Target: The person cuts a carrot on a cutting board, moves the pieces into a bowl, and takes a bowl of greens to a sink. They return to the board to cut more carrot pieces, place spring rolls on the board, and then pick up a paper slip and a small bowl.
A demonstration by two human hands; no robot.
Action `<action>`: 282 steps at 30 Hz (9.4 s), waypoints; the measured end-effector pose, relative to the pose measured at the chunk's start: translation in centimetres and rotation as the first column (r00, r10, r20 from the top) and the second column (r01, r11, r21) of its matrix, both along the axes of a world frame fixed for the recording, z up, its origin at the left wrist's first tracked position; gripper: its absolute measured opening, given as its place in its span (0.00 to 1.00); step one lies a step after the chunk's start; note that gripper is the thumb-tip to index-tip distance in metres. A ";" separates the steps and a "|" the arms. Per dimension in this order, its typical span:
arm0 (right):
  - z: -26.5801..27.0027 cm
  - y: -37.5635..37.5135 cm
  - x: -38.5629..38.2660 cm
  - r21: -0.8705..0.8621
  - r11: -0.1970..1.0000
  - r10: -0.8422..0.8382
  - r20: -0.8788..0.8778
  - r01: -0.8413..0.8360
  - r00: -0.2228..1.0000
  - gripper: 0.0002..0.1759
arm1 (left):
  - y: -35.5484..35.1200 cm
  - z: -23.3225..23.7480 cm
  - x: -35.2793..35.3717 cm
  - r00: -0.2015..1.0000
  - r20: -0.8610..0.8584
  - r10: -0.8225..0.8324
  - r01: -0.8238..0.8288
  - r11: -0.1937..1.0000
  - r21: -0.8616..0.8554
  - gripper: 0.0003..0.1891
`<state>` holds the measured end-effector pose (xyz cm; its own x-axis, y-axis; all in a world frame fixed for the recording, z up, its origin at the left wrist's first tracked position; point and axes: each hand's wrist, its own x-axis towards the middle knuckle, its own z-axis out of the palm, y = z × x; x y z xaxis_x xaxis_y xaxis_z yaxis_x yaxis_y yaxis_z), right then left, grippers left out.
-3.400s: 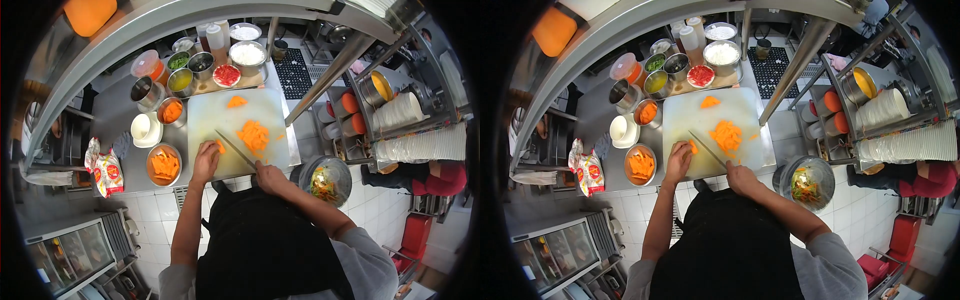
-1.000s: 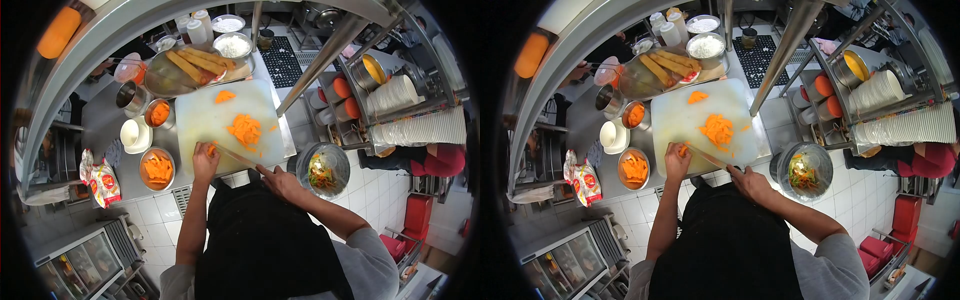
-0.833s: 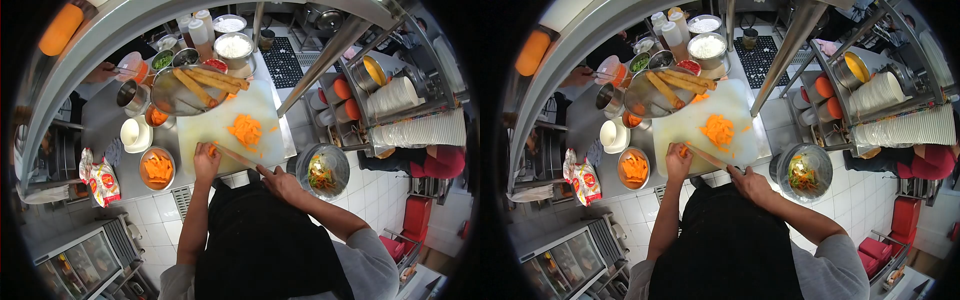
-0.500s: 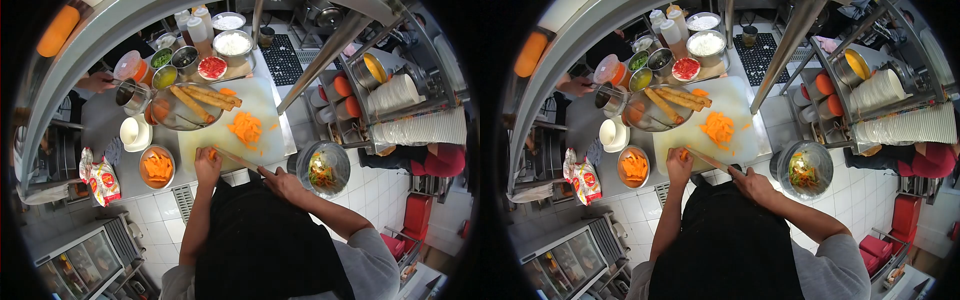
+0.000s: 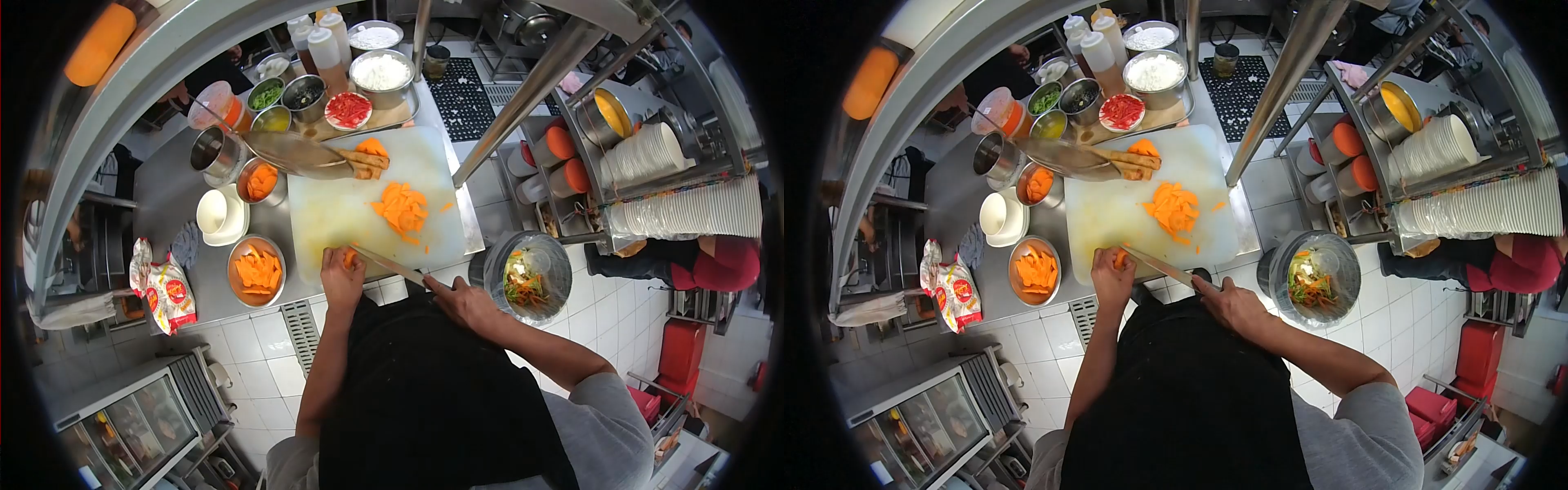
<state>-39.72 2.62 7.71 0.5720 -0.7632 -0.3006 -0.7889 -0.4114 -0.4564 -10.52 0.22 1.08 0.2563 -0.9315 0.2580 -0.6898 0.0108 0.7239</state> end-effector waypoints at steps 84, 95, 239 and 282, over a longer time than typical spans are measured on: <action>-0.4 -5.0 -4.4 0.686 0.713 -0.429 0.263 0.145 0.864 0.24 | -2.2 -0.4 3.7 0.923 0.382 -0.041 -0.004 0.993 0.116 0.19; -2.4 -6.2 -5.5 0.613 0.770 -0.442 0.316 0.175 0.839 0.25 | -9.6 6.8 -4.2 0.916 0.281 -0.286 0.339 0.927 -0.160 0.16; -0.7 6.0 6.6 0.336 0.586 -0.808 0.312 0.737 0.500 0.17 | -16.2 3.8 10.1 0.625 0.428 -0.653 0.410 0.741 0.532 0.40; -3.8 5.3 10.4 0.060 0.625 -0.697 0.492 0.778 0.522 0.18 | 4.0 56.3 32.0 0.946 -0.003 -0.324 -0.006 -0.009 -1.000 0.29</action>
